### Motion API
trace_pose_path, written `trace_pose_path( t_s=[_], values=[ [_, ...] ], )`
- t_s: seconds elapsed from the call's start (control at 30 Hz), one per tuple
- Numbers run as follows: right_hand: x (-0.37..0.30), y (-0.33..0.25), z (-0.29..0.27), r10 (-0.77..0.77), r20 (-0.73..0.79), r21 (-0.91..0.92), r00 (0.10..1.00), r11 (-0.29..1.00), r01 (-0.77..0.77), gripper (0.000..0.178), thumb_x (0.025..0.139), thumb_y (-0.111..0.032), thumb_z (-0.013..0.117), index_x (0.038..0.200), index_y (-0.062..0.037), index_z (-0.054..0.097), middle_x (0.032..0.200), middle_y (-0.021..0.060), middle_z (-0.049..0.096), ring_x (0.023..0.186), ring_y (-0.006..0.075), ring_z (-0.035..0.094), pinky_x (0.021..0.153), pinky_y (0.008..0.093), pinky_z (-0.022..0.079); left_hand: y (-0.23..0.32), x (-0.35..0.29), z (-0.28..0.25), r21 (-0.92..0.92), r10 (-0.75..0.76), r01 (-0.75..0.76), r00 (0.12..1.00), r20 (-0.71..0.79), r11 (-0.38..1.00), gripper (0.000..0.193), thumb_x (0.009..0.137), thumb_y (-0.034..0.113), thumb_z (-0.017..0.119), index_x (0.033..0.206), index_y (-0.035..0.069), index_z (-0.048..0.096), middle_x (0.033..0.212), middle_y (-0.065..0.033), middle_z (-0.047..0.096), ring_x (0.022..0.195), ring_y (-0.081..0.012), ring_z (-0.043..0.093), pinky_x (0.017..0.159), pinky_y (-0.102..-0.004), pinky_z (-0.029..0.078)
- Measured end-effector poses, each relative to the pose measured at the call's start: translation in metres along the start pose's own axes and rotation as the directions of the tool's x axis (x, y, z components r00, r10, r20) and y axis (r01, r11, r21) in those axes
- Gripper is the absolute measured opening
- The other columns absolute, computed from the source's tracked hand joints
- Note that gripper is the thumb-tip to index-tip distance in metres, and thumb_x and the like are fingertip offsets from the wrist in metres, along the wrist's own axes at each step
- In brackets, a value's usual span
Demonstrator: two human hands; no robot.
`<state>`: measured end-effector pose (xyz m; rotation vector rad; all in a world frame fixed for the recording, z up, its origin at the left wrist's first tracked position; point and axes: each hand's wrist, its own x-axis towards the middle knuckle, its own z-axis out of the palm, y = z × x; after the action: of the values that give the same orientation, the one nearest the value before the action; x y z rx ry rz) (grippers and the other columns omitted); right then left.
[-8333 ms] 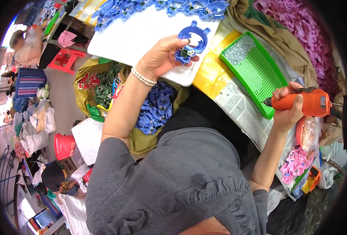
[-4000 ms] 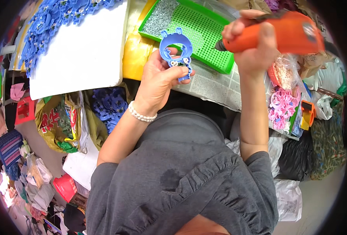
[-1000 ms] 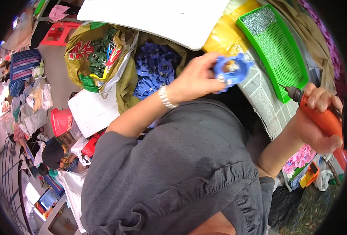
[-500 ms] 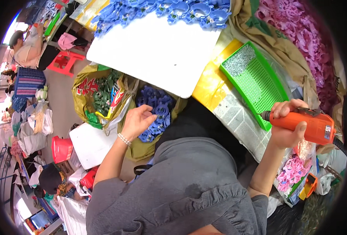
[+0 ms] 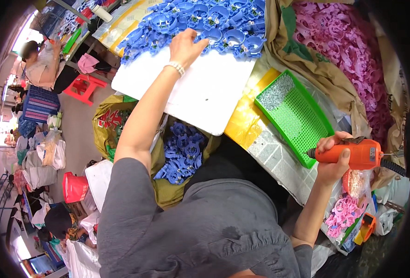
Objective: Assembling small plastic components into a blue frame using an electric screwdriver.
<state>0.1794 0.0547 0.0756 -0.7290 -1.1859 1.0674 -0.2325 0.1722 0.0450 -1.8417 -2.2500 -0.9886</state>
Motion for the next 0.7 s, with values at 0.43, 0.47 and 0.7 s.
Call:
trace_pose_path(
  t_s=[0.43,0.47,0.7],
  values=[
    [0.005,0.001,-0.01,0.003,-0.048,0.01,0.999,1.0,-0.003,0.047,0.08,-0.038,0.061,0.102,0.0001,0.045,0.069,0.0065,0.049,0.056,0.0152,0.048,0.052,0.0273,0.043,0.022,0.009,0.01,-0.02,-0.056,0.058,0.995,0.086,0.998,0.053,0.059,0.026,0.075,0.101,-0.001,0.059,0.09,-0.0164,0.062,0.087,-0.0287,0.06,0.078,-0.0358,0.047],
    [0.006,0.001,-0.01,0.003,-0.043,0.006,0.999,1.0,-0.003,0.046,0.08,-0.037,0.061,0.102,0.0002,0.045,0.069,0.0065,0.049,0.056,0.0152,0.048,0.052,0.0272,0.043,0.024,0.007,0.007,-0.02,-0.053,0.055,0.995,0.086,0.998,0.053,0.059,0.026,0.075,0.101,-0.001,0.059,0.09,-0.0164,0.062,0.087,-0.0287,0.06,0.078,-0.0358,0.047],
    [0.01,0.003,-0.009,0.004,-0.028,-0.013,1.0,1.0,-0.004,0.045,0.081,-0.036,0.06,0.102,0.0005,0.045,0.069,0.0066,0.05,0.056,0.0152,0.048,0.052,0.0272,0.042,0.013,-0.017,-0.015,-0.068,-0.163,0.176,0.973,0.162,0.982,0.063,0.053,0.031,0.077,0.1,-0.006,0.058,0.086,-0.0144,0.062,0.081,-0.0242,0.06,0.072,-0.0315,0.048]
  ],
)
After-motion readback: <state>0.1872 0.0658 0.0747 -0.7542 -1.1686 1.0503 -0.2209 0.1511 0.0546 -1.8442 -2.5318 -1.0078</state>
